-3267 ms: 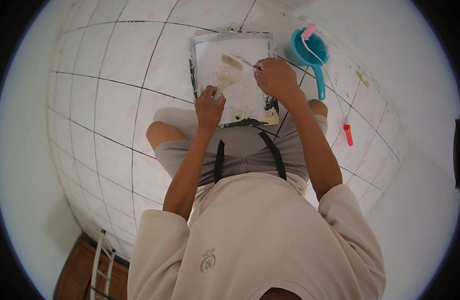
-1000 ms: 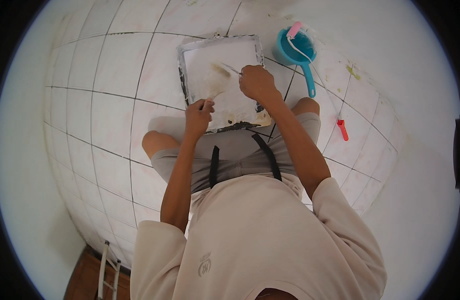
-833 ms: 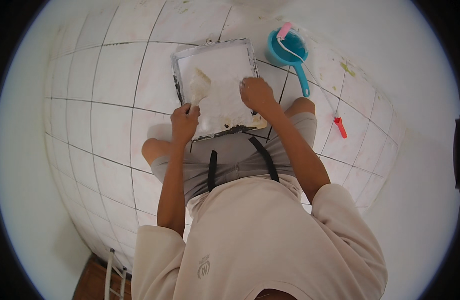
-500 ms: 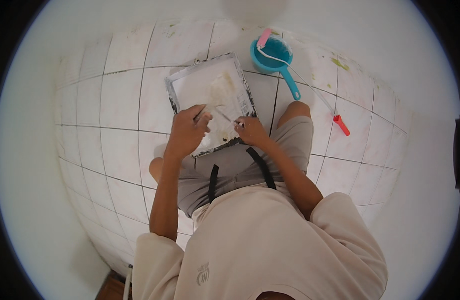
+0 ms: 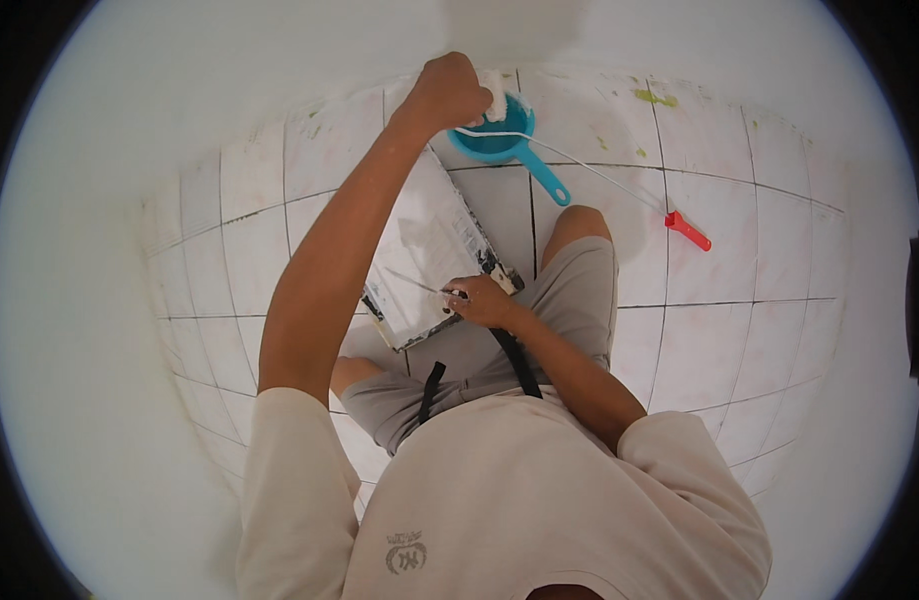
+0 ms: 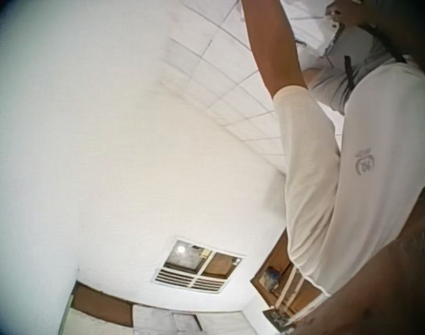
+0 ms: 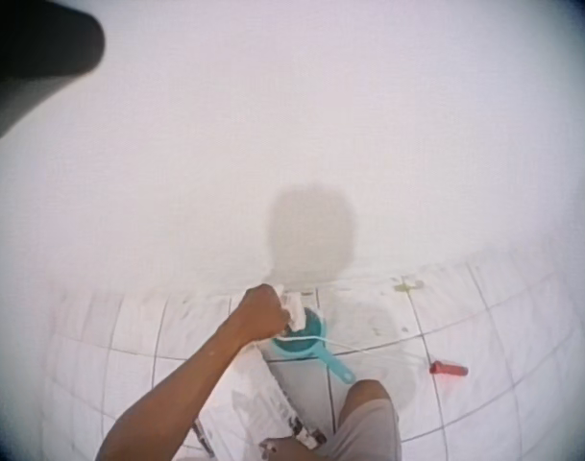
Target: The person mixes white paint in a tray using a scraper and a brush, then wipes the floor with a cloth.
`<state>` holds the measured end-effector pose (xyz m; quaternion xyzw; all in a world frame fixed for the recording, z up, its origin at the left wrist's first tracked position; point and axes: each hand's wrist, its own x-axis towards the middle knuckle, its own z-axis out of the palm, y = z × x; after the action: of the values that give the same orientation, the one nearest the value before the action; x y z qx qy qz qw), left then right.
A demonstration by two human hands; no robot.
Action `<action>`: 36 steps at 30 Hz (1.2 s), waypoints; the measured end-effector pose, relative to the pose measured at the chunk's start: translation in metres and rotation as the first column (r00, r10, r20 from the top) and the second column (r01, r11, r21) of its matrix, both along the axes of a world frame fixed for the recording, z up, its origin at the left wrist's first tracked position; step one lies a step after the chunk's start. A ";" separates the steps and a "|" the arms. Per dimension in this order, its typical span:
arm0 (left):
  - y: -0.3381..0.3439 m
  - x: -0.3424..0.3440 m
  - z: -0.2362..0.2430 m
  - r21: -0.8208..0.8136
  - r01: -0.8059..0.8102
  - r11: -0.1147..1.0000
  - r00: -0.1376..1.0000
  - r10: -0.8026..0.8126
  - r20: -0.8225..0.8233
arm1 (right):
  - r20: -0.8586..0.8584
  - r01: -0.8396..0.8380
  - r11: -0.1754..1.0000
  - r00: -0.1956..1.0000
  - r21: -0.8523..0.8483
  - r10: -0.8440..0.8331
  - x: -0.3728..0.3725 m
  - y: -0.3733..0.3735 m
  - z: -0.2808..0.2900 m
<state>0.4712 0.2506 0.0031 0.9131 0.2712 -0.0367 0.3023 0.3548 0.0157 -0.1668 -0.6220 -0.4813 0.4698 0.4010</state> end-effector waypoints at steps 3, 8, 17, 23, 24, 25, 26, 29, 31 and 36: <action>0.005 0.031 -0.016 0.057 0.069 0.996 0.987 -0.060 -0.151 | -0.033 -0.020 0.999 0.999 -0.039 0.019 0.004 -0.001 -0.003; 0.012 0.053 -0.042 0.185 0.340 0.922 0.902 -0.264 -0.342 | 0.020 -0.086 0.993 0.996 -0.086 0.088 0.007 -0.001 0.001; 0.021 0.071 -0.049 0.311 0.762 0.568 0.603 -0.448 -0.660 | 0.077 -0.130 0.982 0.987 -0.139 0.141 0.006 0.002 -0.013; 0.017 0.081 -0.072 0.073 0.307 0.949 0.771 -0.203 -0.603 | 0.073 -0.143 0.971 0.984 -0.191 0.160 0.006 0.002 -0.015; 0.018 0.080 -0.077 0.180 0.490 0.853 0.745 -0.303 -0.594 | 0.071 -0.146 0.971 0.984 -0.191 0.162 0.006 0.002 -0.014; 0.020 0.079 -0.081 0.283 0.645 0.710 0.698 -0.397 -0.596 | 0.064 -0.162 0.965 0.982 -0.204 0.179 0.005 0.002 -0.014; 0.017 0.082 -0.082 0.279 0.647 0.709 0.696 -0.401 -0.595 | 0.057 -0.174 0.960 0.980 -0.221 0.191 0.006 0.002 -0.015; 0.014 0.089 -0.089 0.300 0.688 0.661 0.677 -0.437 -0.592 | 0.070 -0.166 0.961 0.980 -0.221 0.185 0.005 0.002 -0.015; 0.024 0.082 -0.095 0.179 0.264 0.948 0.930 -0.200 -0.310 | 0.069 -0.154 0.961 0.982 -0.228 0.173 0.003 0.004 -0.012; 0.027 -0.003 -0.051 -0.460 -0.430 0.777 0.690 0.611 0.387 | 0.089 -0.113 0.979 0.988 -0.168 0.129 0.013 -0.002 -0.017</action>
<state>0.4687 0.2780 -0.0476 0.7056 0.4209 0.2527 0.5110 0.3683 0.0133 -0.1842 -0.6449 -0.4976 0.4995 0.2950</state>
